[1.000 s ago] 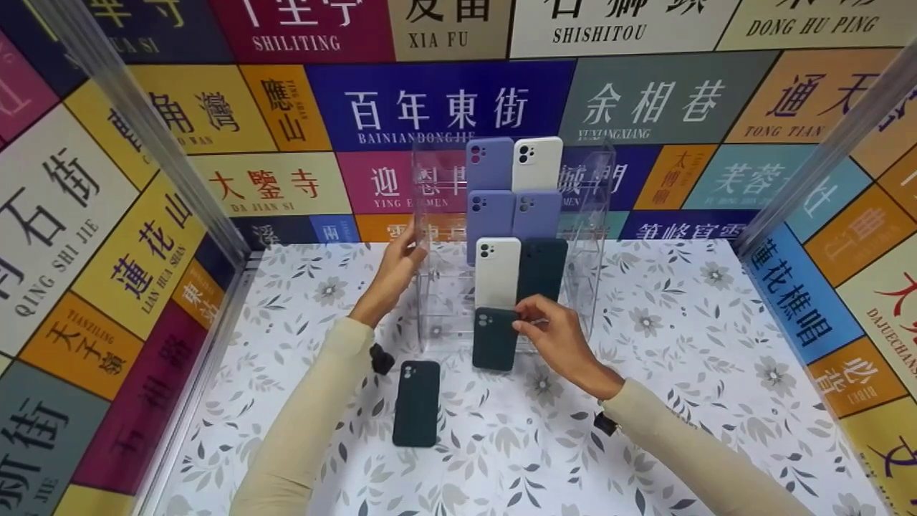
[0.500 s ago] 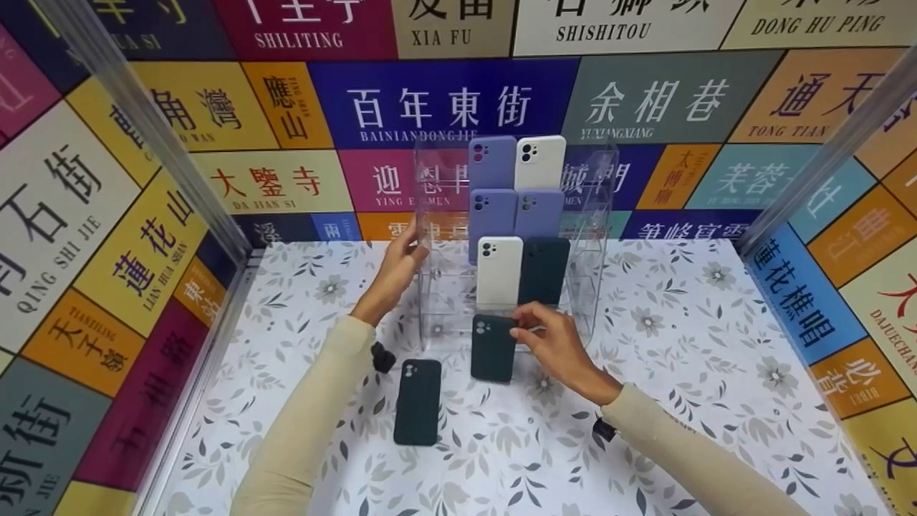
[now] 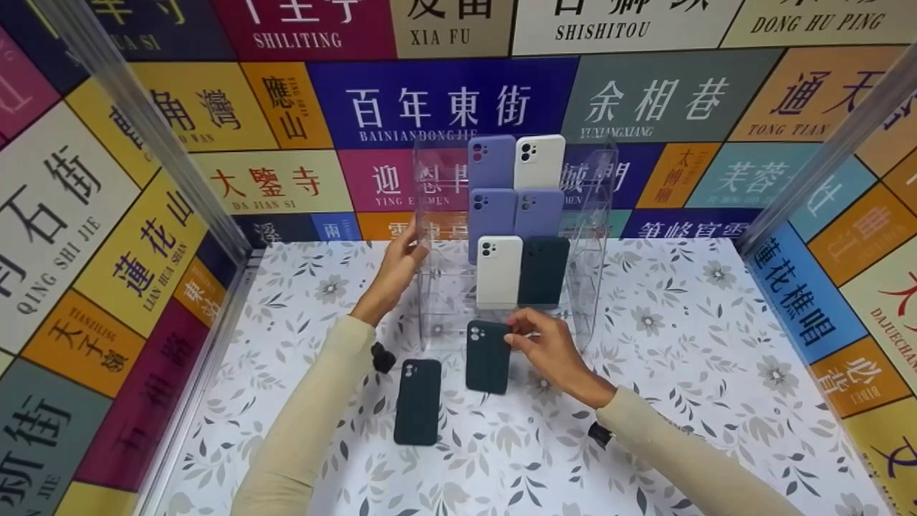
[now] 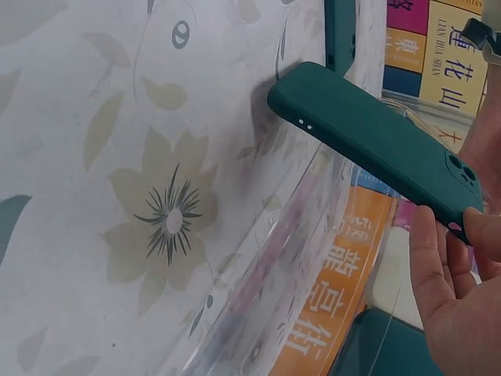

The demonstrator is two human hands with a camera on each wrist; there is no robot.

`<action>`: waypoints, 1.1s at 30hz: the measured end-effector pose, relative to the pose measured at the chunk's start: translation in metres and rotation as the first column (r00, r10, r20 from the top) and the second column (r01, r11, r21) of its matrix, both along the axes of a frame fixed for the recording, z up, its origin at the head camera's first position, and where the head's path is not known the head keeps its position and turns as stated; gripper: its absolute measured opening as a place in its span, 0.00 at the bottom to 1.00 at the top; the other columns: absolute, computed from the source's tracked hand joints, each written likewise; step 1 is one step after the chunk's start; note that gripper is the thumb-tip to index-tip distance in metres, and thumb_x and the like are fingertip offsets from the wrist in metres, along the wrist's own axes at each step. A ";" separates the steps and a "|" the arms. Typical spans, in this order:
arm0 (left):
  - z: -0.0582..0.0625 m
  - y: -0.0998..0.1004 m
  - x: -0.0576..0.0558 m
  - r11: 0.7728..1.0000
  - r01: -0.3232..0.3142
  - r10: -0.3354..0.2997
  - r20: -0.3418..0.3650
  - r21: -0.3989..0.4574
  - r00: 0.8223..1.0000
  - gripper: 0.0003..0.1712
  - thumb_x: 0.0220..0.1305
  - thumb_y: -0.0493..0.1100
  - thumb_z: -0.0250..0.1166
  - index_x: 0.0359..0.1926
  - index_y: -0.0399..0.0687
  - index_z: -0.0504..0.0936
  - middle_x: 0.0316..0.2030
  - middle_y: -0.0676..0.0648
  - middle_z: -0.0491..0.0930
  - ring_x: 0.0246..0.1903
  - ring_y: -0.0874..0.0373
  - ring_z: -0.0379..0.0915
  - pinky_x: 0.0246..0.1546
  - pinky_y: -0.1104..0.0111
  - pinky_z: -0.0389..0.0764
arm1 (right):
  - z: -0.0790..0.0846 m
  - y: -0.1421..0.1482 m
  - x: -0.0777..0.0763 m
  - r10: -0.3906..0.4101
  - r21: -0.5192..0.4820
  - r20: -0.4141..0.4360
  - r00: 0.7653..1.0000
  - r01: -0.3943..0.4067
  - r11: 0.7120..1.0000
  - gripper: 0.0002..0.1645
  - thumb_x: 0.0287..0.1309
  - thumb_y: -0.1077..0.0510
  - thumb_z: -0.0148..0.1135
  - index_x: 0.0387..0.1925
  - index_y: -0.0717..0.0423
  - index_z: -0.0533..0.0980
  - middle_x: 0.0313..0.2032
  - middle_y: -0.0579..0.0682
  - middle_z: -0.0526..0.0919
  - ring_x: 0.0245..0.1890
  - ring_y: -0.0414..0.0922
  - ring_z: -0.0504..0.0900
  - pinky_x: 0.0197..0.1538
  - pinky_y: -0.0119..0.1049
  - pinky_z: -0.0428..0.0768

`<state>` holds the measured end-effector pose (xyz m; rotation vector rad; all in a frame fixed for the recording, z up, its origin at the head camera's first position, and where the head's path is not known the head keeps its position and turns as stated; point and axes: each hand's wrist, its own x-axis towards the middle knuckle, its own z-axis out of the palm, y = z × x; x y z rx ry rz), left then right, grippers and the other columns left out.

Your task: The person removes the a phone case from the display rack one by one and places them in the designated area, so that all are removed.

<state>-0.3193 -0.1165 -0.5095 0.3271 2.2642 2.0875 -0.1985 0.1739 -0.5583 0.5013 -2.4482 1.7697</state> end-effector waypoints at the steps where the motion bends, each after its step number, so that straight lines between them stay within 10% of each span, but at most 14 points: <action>1: 0.000 0.000 0.000 1.000 0.003 -0.003 -0.003 0.002 1.000 0.41 0.83 0.34 0.53 0.90 0.47 0.51 0.81 0.35 0.65 0.76 0.34 0.67 0.76 0.43 0.68 | -0.001 -0.001 0.000 0.001 -0.002 0.003 1.000 -0.001 1.000 0.11 0.65 0.73 0.73 0.47 0.62 0.86 0.38 0.56 0.88 0.40 0.53 0.89 0.43 0.34 0.90; 18: -0.001 0.001 0.000 1.000 -0.001 0.001 -0.008 0.011 1.000 0.42 0.81 0.32 0.52 0.90 0.47 0.51 0.82 0.35 0.63 0.78 0.32 0.63 0.78 0.43 0.67 | -0.019 -0.011 -0.002 0.034 -0.007 0.078 0.996 -0.033 0.999 0.09 0.66 0.72 0.73 0.47 0.65 0.85 0.36 0.58 0.87 0.36 0.56 0.89 0.40 0.46 0.91; 33: -0.001 0.002 -0.001 0.999 -0.029 0.028 -0.030 -0.024 0.999 0.42 0.81 0.32 0.53 0.89 0.49 0.53 0.79 0.34 0.68 0.71 0.36 0.73 0.74 0.46 0.71 | -0.041 -0.016 -0.001 0.035 -0.013 0.140 0.990 -0.033 0.999 0.10 0.64 0.72 0.74 0.47 0.66 0.86 0.36 0.59 0.87 0.36 0.49 0.86 0.37 0.36 0.89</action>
